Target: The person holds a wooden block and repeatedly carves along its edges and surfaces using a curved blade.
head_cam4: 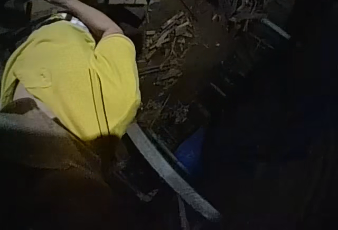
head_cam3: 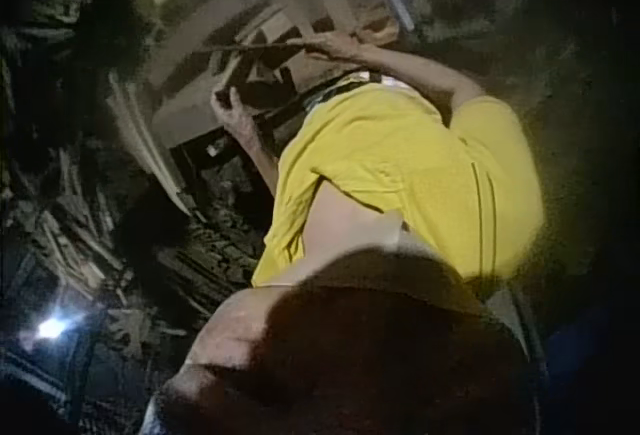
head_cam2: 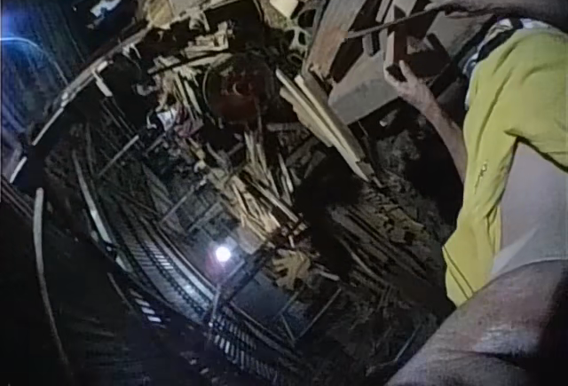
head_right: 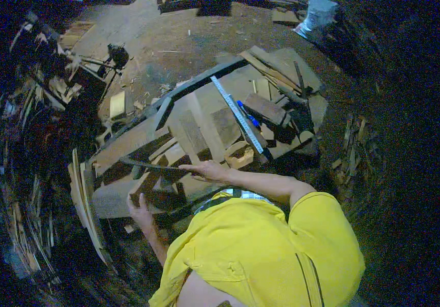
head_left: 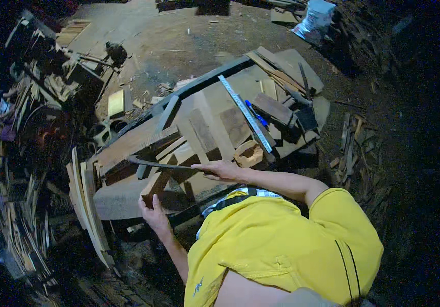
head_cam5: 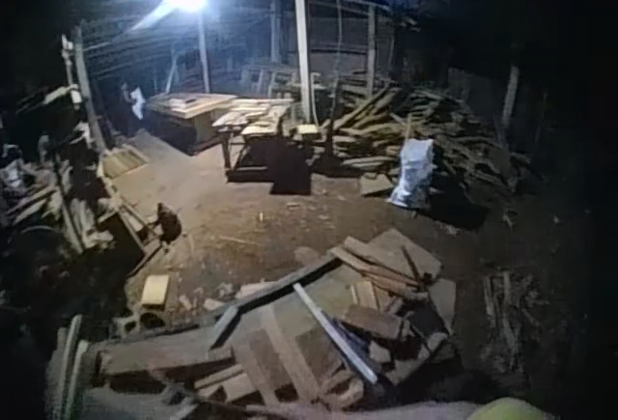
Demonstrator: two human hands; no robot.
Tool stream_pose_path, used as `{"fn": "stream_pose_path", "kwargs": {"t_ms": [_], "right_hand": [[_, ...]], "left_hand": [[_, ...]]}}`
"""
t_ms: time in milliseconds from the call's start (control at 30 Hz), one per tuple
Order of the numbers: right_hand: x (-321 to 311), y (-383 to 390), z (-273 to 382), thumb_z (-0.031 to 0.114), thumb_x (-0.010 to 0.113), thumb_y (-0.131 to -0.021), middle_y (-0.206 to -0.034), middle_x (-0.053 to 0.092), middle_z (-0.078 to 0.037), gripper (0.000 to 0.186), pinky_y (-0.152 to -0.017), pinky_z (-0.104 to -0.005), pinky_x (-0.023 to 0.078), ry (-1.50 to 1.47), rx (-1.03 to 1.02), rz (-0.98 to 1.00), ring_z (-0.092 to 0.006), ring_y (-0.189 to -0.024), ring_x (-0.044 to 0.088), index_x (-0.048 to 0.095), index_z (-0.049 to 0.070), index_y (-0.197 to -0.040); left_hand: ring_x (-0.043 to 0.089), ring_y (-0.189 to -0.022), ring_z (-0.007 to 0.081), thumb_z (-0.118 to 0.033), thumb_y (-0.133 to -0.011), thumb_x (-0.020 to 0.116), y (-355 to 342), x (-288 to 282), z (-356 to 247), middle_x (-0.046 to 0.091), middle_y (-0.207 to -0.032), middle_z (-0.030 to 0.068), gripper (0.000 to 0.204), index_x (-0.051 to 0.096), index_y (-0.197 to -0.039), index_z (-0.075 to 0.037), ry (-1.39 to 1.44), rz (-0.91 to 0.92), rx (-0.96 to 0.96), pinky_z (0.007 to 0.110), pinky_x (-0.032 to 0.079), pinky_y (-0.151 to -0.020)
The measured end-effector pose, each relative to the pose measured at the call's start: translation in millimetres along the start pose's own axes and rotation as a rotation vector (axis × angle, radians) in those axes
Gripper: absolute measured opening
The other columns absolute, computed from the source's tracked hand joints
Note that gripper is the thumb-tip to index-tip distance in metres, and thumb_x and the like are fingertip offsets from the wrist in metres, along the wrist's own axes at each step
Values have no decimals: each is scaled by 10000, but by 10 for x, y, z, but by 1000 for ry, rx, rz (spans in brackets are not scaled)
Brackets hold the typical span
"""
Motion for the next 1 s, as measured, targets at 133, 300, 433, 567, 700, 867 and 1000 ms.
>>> {"fn": "stream_pose_path", "kwargs": {"t_ms": [133, 300, 433, 567, 700, 867, 1000], "right_hand": [[-181, 0, 172, 230, 543, -885, -812, 588, -171, 528, -612, -428, 471, 2, 2, -29, -344, -695, 591, 346, 289, -1371], [2, 22, 273, 183, 590, -838, -798, 584, -139, 575, -600, -413, 470, -7, 92, 221, -309, -669, 593, 375, 311, -1355], [-178, -112, 212, 170, 584, -847, -822, 589, -127, 551, -621, -398, 475, 73, -63, 71, -314, -700, 591, 389, 286, -1349], [-161, -90, -73, 204, 549, -870, -907, 622, -163, 522, -699, -440, 499, 43, 180, 225, -338, -834, 618, 365, 234, -1357], [-94, 73, 152, 186, 559, -858, -840, 609, -165, 550, -633, -437, 489, -60, 61, 133, -343, -720, 612, 357, 261, -1365], [-2, 81, 170, 189, 576, -846, -876, 616, -163, 567, -632, -433, 496, 62, 3, 178, -346, -734, 615, 362, 325, -1353], [-107, -8, -50, 202, 559, -863, -851, 605, -191, 517, -644, -443, 486, 34, 142, 174, -358, -729, 605, 384, 258, -1347]], "left_hand": [[535, -989, 239, -89, -862, 572, -91, 174, -107, 564, -1065, 150, 380, 469, -1206, 35, -58, 107, 53, 335, 402, -888], [553, -931, 328, -27, -807, 511, -84, 247, -42, 567, -998, 213, 375, 476, -1174, 41, -193, 314, 10, 367, 418, -846], [551, -959, 379, -33, -795, 506, -77, 194, -55, 566, -1049, 243, 375, 482, -1164, 34, -121, 289, 36, 389, 425, -837], [529, -1039, 385, 0, -772, 513, 9, 134, 2, 552, -1112, 240, 423, 471, -1192, 22, -151, 244, 8, 395, 414, -896], [519, -1052, 388, 11, -766, 517, 109, 101, 1, 534, -1139, 244, 434, 471, -1197, 17, -156, 208, 81, 409, 402, -912], [508, -1057, 391, 26, -763, 512, 116, 57, 72, 528, -1127, 240, 421, 480, -1182, 10, -186, 210, -15, 417, 396, -914], [503, -1053, 391, 35, -755, 508, 134, 16, 117, 531, -1113, 222, 426, 485, -1178, -9, -143, 224, -104, 410, 399, -905]]}}
Point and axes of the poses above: each hand's wrist, its own y-axis away from the middle knuckle, its own x-axis out of the palm, z = x × y, the point moved 7 cm from there along -y, towards the middle knuckle
